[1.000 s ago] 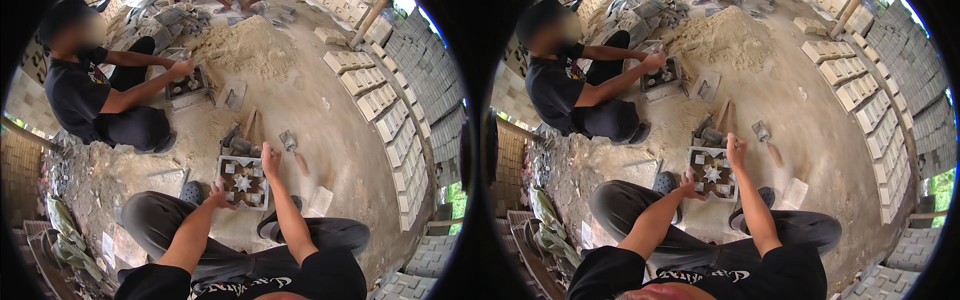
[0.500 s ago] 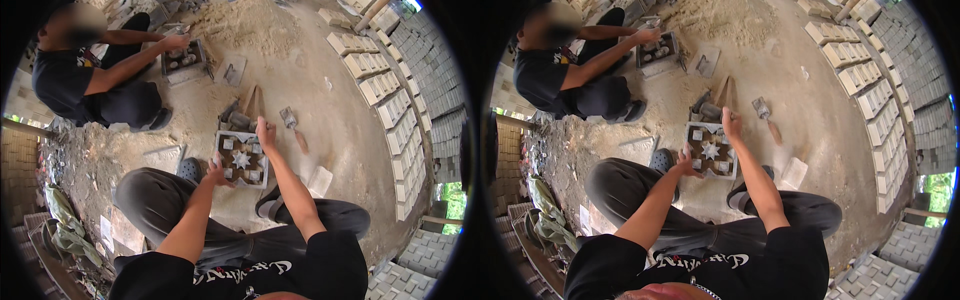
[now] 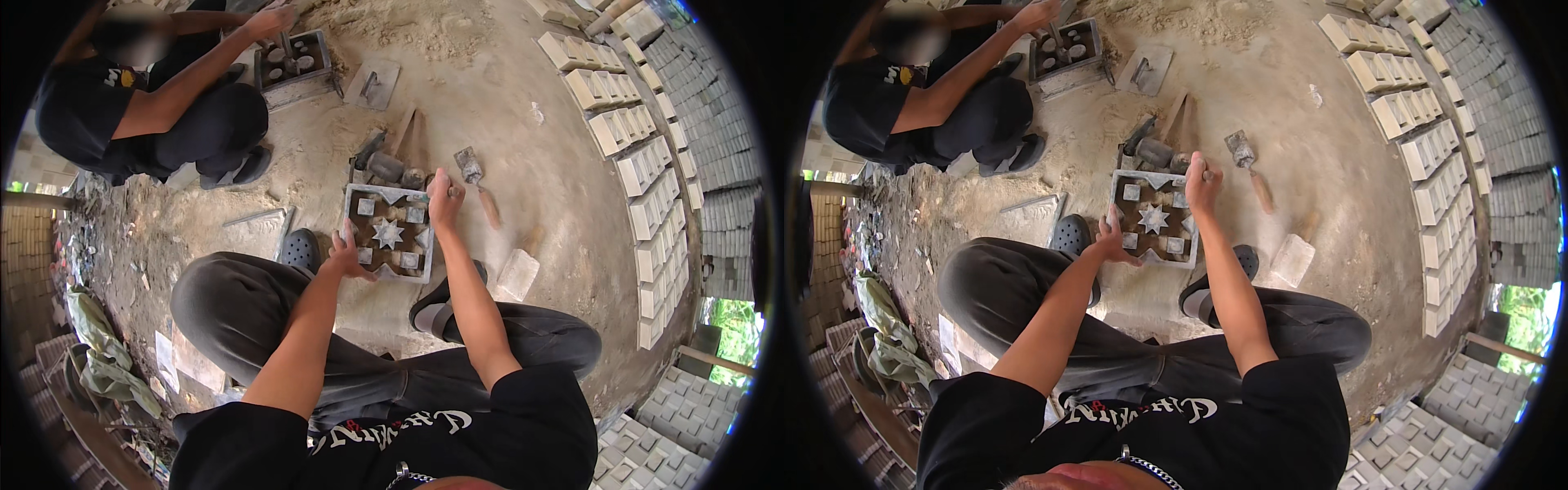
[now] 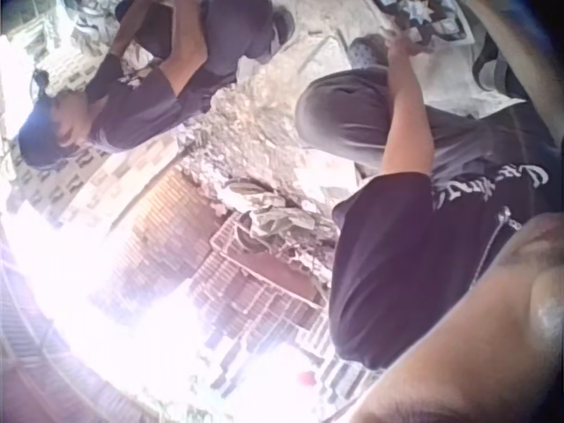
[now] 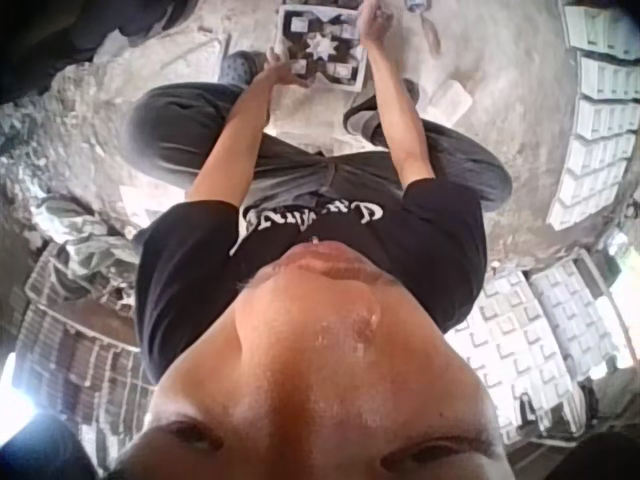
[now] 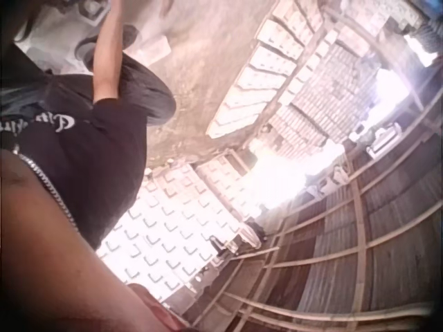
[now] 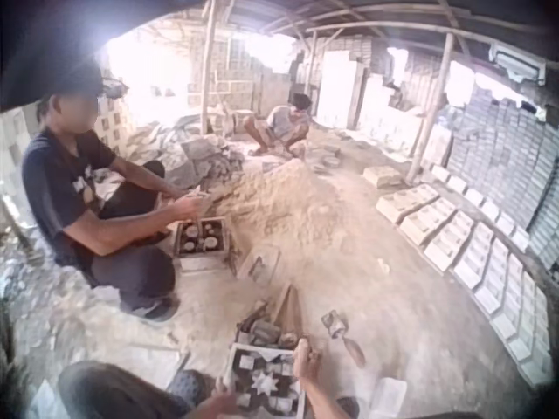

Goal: The person prepares a patterned tile by filling a metal mold with sand and cement mixture, using a brush to clear edges and a small trowel to smooth the material within the star-shaped sections.

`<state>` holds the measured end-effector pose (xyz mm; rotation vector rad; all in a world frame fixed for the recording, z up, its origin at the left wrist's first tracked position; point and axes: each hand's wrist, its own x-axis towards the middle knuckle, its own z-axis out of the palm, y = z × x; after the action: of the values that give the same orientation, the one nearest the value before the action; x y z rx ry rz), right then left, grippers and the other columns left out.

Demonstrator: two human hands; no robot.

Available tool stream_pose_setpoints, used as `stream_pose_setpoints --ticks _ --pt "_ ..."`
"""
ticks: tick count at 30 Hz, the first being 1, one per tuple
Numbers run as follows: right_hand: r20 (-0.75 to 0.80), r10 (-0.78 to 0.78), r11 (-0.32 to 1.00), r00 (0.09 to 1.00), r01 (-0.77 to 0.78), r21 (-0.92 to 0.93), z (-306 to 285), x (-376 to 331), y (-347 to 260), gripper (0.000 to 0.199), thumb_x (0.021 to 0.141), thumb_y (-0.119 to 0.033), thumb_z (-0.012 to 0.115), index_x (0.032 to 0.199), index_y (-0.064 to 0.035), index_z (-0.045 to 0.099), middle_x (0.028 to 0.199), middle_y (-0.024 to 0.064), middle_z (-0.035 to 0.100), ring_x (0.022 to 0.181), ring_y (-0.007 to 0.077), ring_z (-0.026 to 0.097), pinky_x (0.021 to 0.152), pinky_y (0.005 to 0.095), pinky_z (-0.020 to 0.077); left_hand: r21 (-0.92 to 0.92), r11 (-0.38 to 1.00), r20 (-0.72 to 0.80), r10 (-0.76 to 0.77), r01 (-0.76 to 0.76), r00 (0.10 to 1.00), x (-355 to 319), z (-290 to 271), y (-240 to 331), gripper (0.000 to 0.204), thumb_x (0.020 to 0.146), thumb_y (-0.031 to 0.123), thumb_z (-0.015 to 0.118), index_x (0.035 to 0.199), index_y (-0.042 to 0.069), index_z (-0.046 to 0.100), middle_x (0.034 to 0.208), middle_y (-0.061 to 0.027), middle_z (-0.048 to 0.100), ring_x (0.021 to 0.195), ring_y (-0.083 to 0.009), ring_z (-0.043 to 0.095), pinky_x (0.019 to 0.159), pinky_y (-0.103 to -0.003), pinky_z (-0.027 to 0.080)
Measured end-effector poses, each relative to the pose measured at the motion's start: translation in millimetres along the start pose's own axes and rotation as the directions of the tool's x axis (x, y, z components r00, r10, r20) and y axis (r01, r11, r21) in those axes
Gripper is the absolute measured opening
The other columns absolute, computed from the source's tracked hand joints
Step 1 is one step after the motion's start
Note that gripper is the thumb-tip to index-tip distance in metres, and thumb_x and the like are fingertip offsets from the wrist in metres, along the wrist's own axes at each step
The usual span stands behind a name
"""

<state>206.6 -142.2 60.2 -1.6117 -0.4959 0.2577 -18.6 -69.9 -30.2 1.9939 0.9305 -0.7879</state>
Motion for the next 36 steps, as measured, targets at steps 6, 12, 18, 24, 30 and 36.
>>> stream_pose_setpoints --ticks 6,12,18,24,30,36 --pt "0.033 -0.014 0.999 0.999 0.015 -0.046 6 5 -3 0.046 0.097 -0.027 0.052 0.059 -0.0025 0.045 0.053 -0.0021 0.042 0.050 0.0086 0.038 0.048 0.0311 0.0301 -0.008 1.000 0.022 0.000 0.000 1.000 2 0 -2 0.174 0.041 0.058 0.094 0.140 0.015 -0.042 0.150 -0.0428 -0.012 0.141 -0.0575 0.014 0.115 -0.055 0.023" --pt "-0.025 -0.090 0.996 0.996 0.090 -0.009 -11 -29 40 0.043 0.098 -0.025 0.050 0.062 -0.0043 0.040 0.057 -0.0038 0.038 0.056 0.0073 0.037 0.050 0.0309 0.0270 0.026 1.000 0.016 -0.013 0.012 1.000 6 2 9 0.170 0.043 0.058 0.093 0.143 0.019 -0.039 0.153 -0.0392 -0.006 0.140 -0.0569 0.018 0.114 -0.056 0.026" --pt "-0.002 0.046 0.957 0.999 -0.044 0.288 8 -34 27 0.042 0.099 -0.027 0.052 0.064 -0.0045 0.042 0.058 -0.0043 0.039 0.057 0.0070 0.036 0.051 0.0307 0.0281 0.000 1.000 -0.010 -0.008 0.008 1.000 -1 2 -1 0.169 0.044 0.059 0.093 0.144 0.019 -0.038 0.155 -0.0372 -0.004 0.140 -0.0569 0.020 0.114 -0.057 0.026" --pt "0.155 0.046 0.999 0.987 -0.044 -0.016 20 -7 30 0.045 0.099 -0.029 0.053 0.062 -0.0058 0.043 0.056 -0.0032 0.039 0.055 0.0068 0.038 0.050 0.0308 0.0289 0.039 0.999 -0.006 -0.026 0.026 1.000 4 6 -1 0.169 0.044 0.063 0.091 0.144 0.019 -0.038 0.155 -0.0364 -0.003 0.140 -0.0561 0.020 0.114 -0.056 0.026" --pt "0.052 -0.040 0.998 0.998 0.042 -0.041 9 -21 33 0.046 0.099 -0.027 0.051 0.059 -0.0100 0.036 0.055 -0.0042 0.038 0.052 0.0065 0.034 0.049 0.0300 0.0246 0.027 1.000 -0.013 -0.002 0.002 1.000 5 3 7 0.168 0.044 0.061 0.092 0.144 0.021 -0.037 0.156 -0.0342 -0.005 0.141 -0.0553 0.019 0.113 -0.057 0.029" --pt "0.142 0.031 0.968 0.989 -0.065 0.242 11 -17 12 0.046 0.097 -0.024 0.052 0.057 -0.0084 0.034 0.056 -0.0055 0.036 0.052 0.0055 0.033 0.048 0.0288 0.0232 0.000 1.000 0.029 0.004 -0.004 1.000 6 1 -3 0.174 0.039 0.064 0.092 0.142 0.012 -0.039 0.152 -0.0393 -0.011 0.144 -0.0546 0.005 0.116 -0.056 0.021"
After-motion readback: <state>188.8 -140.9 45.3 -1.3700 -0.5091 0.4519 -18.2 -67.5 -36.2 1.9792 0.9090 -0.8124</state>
